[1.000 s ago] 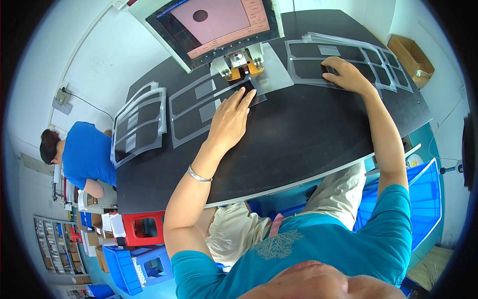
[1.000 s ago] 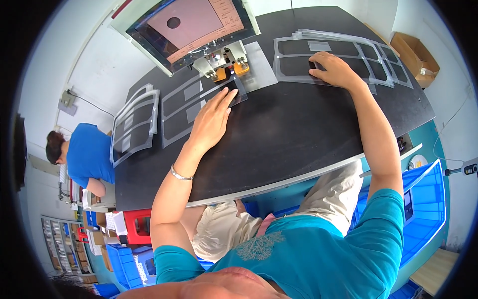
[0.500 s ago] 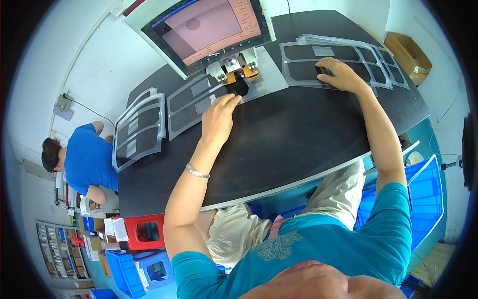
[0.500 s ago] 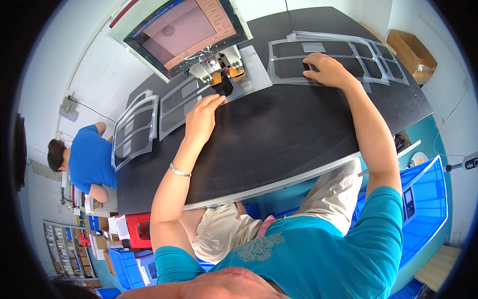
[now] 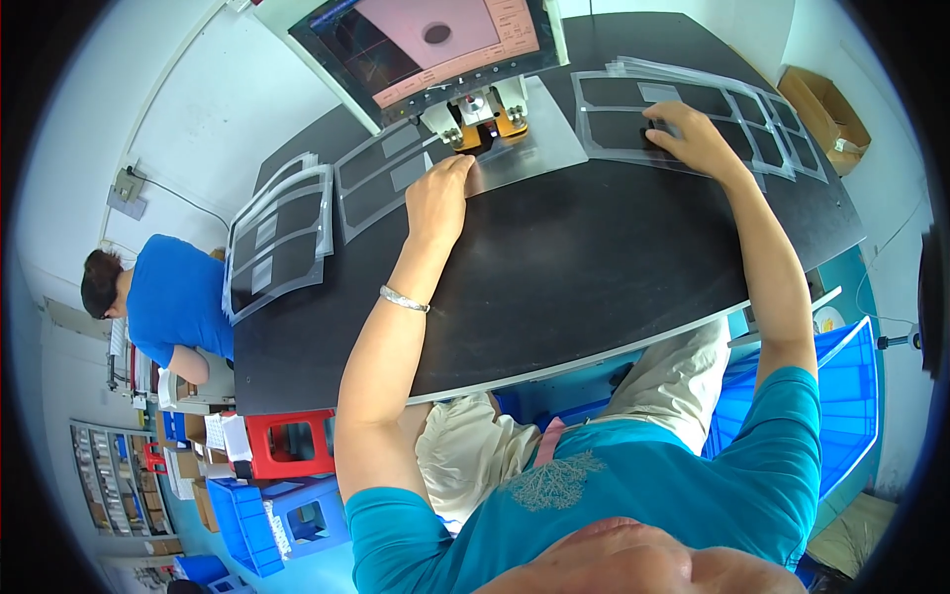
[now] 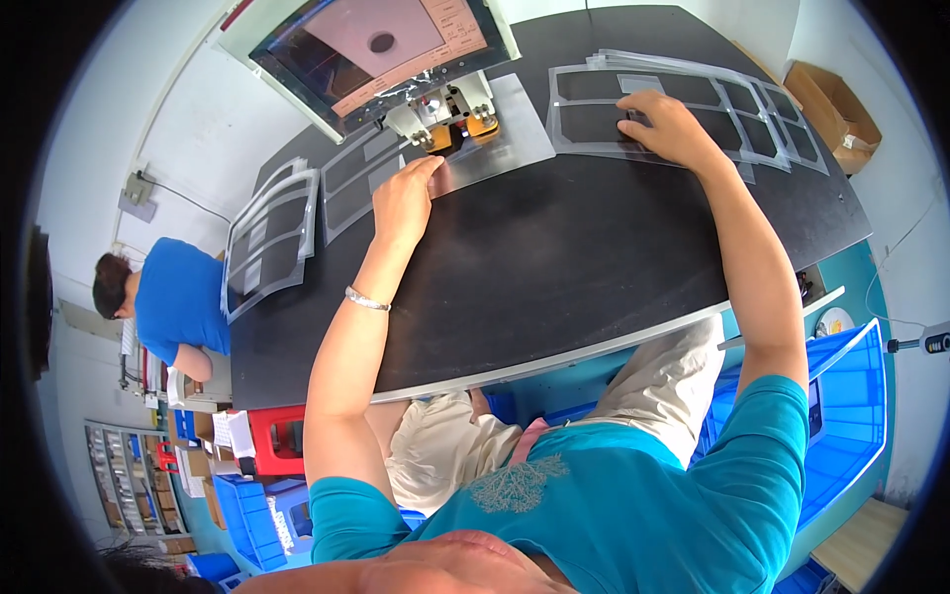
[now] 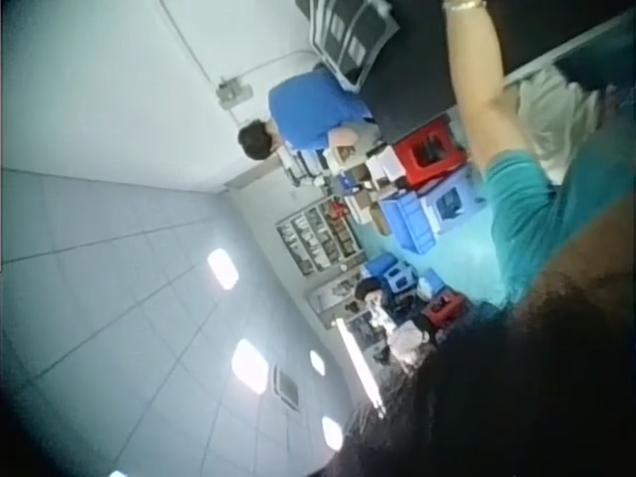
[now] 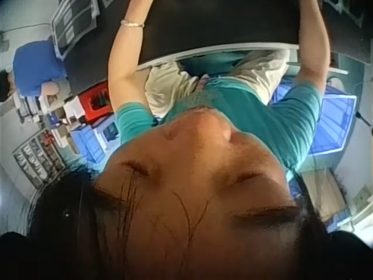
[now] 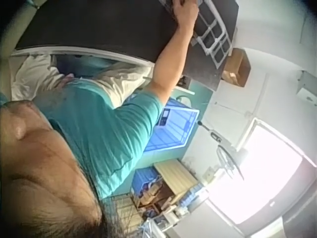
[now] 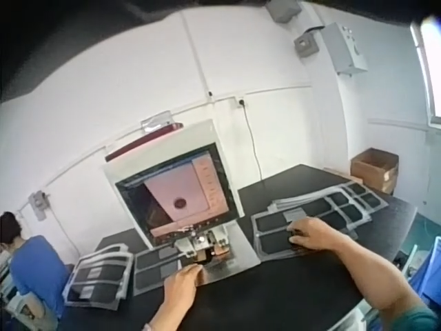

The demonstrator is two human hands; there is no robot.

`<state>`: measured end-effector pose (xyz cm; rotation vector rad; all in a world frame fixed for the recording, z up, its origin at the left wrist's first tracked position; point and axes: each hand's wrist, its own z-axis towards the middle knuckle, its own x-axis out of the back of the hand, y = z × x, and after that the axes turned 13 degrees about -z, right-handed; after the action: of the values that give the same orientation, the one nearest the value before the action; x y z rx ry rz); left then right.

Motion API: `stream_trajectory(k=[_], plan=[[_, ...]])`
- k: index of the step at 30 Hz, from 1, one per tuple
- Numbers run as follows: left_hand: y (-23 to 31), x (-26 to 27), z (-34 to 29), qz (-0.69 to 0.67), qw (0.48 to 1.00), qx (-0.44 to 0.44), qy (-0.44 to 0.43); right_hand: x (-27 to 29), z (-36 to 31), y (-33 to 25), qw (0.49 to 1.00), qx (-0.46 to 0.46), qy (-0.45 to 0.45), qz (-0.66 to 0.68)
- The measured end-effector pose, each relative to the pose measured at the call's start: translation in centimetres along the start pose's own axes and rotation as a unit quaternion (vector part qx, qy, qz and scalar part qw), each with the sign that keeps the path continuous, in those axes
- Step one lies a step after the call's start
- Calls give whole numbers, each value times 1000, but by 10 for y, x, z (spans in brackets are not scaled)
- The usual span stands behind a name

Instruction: Inspecting or preparing transparent film plates using a specialized optical or scanning machine.

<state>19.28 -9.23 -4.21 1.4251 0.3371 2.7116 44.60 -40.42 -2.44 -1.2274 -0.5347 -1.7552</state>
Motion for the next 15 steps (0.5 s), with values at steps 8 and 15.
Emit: stream_trajectory(k=[8,15], plan=[[-1,-1,0,-20,1000,17,8,8,5,-28,986,-53,38,153],[-6,3,-1,-20,999,-26,34,20,4,-82,898,-100,-205,377]])
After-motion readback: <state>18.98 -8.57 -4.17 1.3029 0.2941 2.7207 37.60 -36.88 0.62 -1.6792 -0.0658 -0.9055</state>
